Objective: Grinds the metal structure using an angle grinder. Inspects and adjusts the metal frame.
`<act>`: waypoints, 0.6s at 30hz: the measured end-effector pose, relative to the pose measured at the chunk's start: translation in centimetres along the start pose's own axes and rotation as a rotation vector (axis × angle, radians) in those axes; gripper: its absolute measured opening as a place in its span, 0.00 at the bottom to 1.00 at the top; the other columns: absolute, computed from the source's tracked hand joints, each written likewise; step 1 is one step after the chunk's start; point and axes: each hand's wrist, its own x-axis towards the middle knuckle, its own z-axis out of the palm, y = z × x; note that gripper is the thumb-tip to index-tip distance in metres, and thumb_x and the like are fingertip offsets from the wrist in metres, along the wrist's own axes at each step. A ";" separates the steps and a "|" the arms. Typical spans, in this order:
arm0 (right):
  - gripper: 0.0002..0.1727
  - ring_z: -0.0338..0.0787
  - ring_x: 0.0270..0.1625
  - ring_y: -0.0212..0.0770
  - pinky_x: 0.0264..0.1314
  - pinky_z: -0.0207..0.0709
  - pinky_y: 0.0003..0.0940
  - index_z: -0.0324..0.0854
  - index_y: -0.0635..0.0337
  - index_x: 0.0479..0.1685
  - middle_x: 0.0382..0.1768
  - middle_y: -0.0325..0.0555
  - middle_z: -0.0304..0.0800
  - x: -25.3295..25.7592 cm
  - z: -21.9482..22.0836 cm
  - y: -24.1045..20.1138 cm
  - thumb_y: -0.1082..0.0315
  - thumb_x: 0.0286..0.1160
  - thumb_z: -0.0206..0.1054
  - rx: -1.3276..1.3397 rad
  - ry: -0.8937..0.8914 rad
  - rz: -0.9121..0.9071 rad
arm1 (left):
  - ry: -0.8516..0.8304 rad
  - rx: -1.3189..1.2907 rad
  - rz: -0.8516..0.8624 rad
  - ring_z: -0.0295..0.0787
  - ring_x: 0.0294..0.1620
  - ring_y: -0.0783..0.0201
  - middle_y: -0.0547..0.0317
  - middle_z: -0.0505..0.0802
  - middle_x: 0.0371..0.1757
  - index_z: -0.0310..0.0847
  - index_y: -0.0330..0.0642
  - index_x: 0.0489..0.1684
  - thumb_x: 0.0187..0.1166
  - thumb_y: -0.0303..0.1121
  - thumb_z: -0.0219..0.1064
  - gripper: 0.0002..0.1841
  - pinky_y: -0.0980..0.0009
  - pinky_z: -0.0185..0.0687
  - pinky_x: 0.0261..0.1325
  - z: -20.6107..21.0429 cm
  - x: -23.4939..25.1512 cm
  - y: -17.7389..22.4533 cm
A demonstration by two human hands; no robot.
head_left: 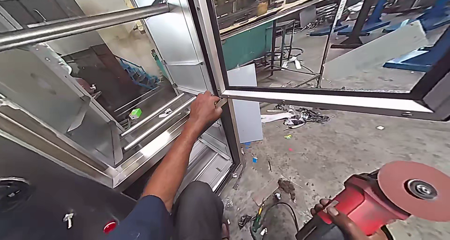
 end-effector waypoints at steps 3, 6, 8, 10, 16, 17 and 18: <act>0.18 0.95 0.40 0.43 0.50 0.92 0.45 0.70 0.59 0.57 0.41 0.44 0.93 0.2 -0.2 0.4 0.75 0.70 0.68 0.000 -0.020 -0.015 | 0.124 -0.407 0.093 0.89 0.37 0.64 0.60 0.92 0.37 0.92 0.50 0.34 0.75 0.41 0.70 0.08 0.58 0.86 0.40 -1.1 -0.6 -0.7; 0.20 0.95 0.40 0.44 0.49 0.92 0.45 0.69 0.60 0.59 0.41 0.45 0.93 0.0 -0.1 0.3 0.75 0.69 0.69 -0.011 -0.012 -0.027 | 0.050 -0.237 0.065 0.88 0.50 0.55 0.57 0.92 0.45 0.96 0.60 0.49 0.69 0.47 0.70 0.14 0.49 0.84 0.51 -0.7 -0.3 -1.1; 0.21 0.95 0.40 0.44 0.49 0.92 0.46 0.68 0.60 0.59 0.41 0.45 0.93 -0.1 0.1 0.1 0.76 0.69 0.69 -0.014 -0.010 -0.025 | 0.016 -0.125 0.053 0.88 0.51 0.51 0.54 0.91 0.48 0.95 0.61 0.52 0.67 0.47 0.71 0.16 0.46 0.83 0.51 0.1 0.1 -0.9; 0.21 0.95 0.39 0.43 0.48 0.92 0.44 0.69 0.60 0.59 0.40 0.44 0.94 -0.2 0.4 -0.4 0.77 0.68 0.69 -0.029 0.004 -0.048 | 0.078 -0.124 0.090 0.88 0.50 0.52 0.55 0.91 0.47 0.94 0.57 0.53 0.69 0.45 0.73 0.15 0.47 0.85 0.51 0.3 -0.3 -0.8; 0.30 0.94 0.40 0.45 0.45 0.92 0.43 0.69 0.69 0.63 0.41 0.51 0.91 -0.1 -1.1 -4.2 0.71 0.60 0.78 -0.157 0.216 -0.232 | 0.236 -0.450 0.303 0.92 0.56 0.57 0.48 0.93 0.59 0.84 0.43 0.70 0.81 0.40 0.70 0.21 0.54 0.87 0.63 1.5 -6.8 1.7; 0.29 0.93 0.40 0.46 0.45 0.92 0.45 0.70 0.68 0.62 0.40 0.54 0.91 0.4 -1.9 -5.1 0.72 0.61 0.77 -0.148 0.247 -0.274 | 0.221 -0.479 0.324 0.92 0.54 0.56 0.45 0.93 0.58 0.84 0.41 0.70 0.81 0.41 0.69 0.22 0.54 0.87 0.62 2.0 -7.7 1.9; 0.29 0.93 0.40 0.47 0.44 0.91 0.45 0.72 0.65 0.63 0.41 0.54 0.91 0.8 -3.1 -5.9 0.72 0.61 0.77 -0.143 0.274 -0.311 | 0.188 -0.504 0.340 0.92 0.51 0.54 0.40 0.93 0.57 0.82 0.38 0.71 0.81 0.42 0.68 0.24 0.54 0.87 0.58 2.6 -8.8 1.8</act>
